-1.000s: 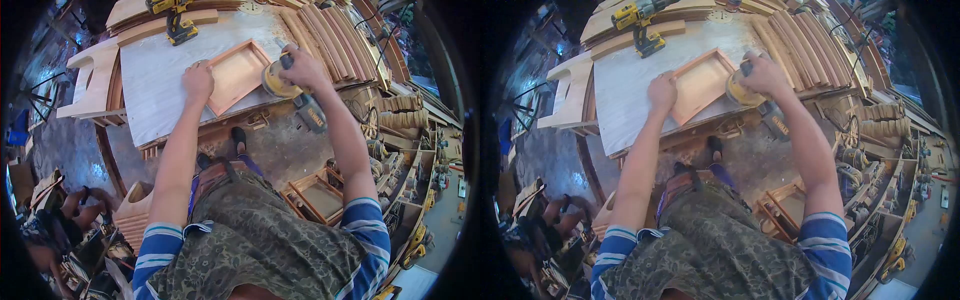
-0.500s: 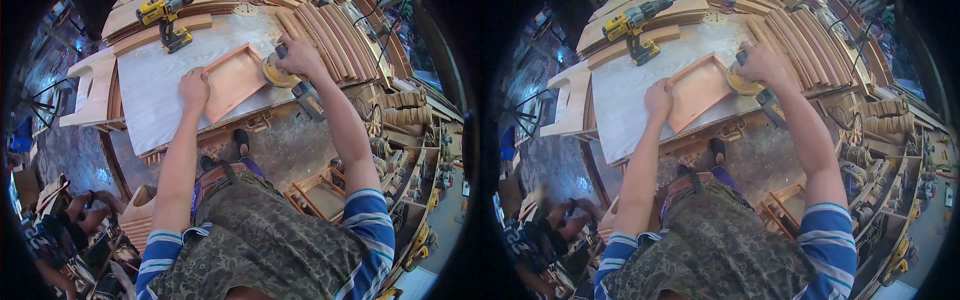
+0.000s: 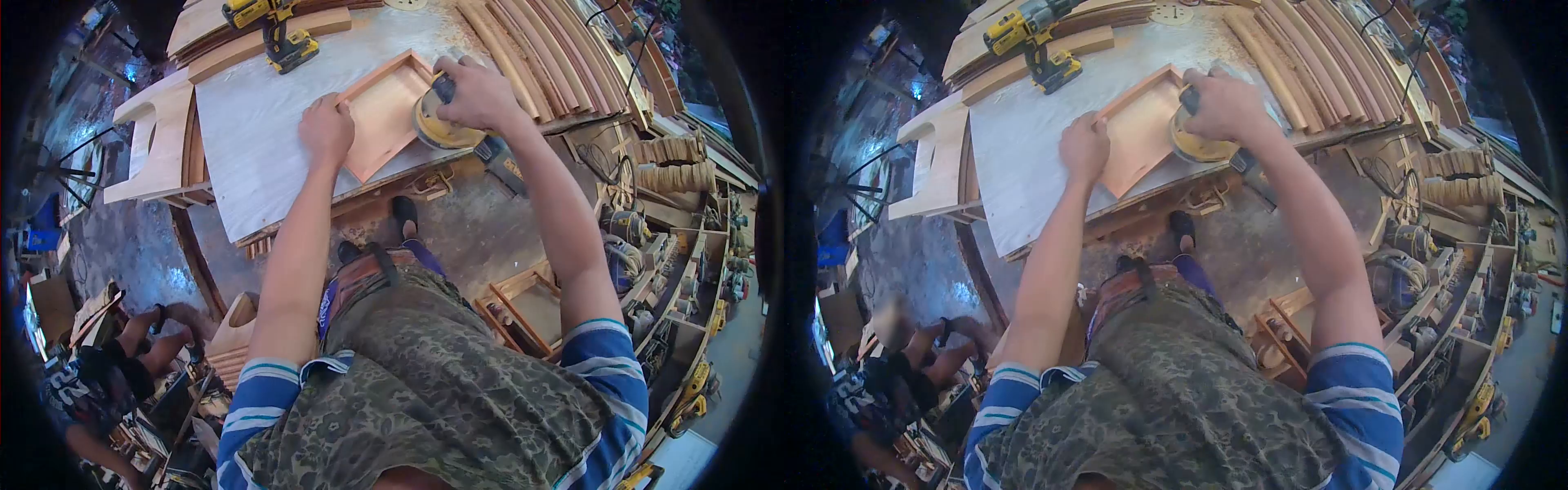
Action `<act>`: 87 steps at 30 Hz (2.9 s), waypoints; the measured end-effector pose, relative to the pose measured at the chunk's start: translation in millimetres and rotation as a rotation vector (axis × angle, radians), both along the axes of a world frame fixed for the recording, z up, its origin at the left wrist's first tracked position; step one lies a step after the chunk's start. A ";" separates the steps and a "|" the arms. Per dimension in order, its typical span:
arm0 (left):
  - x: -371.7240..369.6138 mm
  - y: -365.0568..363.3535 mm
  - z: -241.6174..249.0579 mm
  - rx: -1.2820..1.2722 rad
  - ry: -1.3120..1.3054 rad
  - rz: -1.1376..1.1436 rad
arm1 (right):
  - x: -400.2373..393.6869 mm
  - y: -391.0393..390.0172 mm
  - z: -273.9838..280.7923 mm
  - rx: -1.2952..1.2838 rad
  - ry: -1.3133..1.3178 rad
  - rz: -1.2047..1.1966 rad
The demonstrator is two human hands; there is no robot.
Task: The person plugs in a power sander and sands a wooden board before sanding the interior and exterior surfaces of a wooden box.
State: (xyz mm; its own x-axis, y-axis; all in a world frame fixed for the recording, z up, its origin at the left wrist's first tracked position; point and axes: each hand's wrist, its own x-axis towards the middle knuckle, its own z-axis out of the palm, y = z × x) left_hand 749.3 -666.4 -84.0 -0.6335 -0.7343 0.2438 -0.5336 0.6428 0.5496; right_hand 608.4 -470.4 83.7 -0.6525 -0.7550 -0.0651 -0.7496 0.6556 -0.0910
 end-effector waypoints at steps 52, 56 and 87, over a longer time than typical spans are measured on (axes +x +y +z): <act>17.9 -33.7 16.5 0.163 -0.136 -0.170 | 87.8 -34.9 11.0 0.119 -0.013 0.178; 16.6 -32.6 14.4 0.140 -0.113 -0.190 | 88.7 -34.8 16.6 0.115 -0.021 0.218; 15.0 -36.4 11.2 0.123 -0.146 -0.149 | 28.8 -33.1 10.1 0.070 -0.092 -0.007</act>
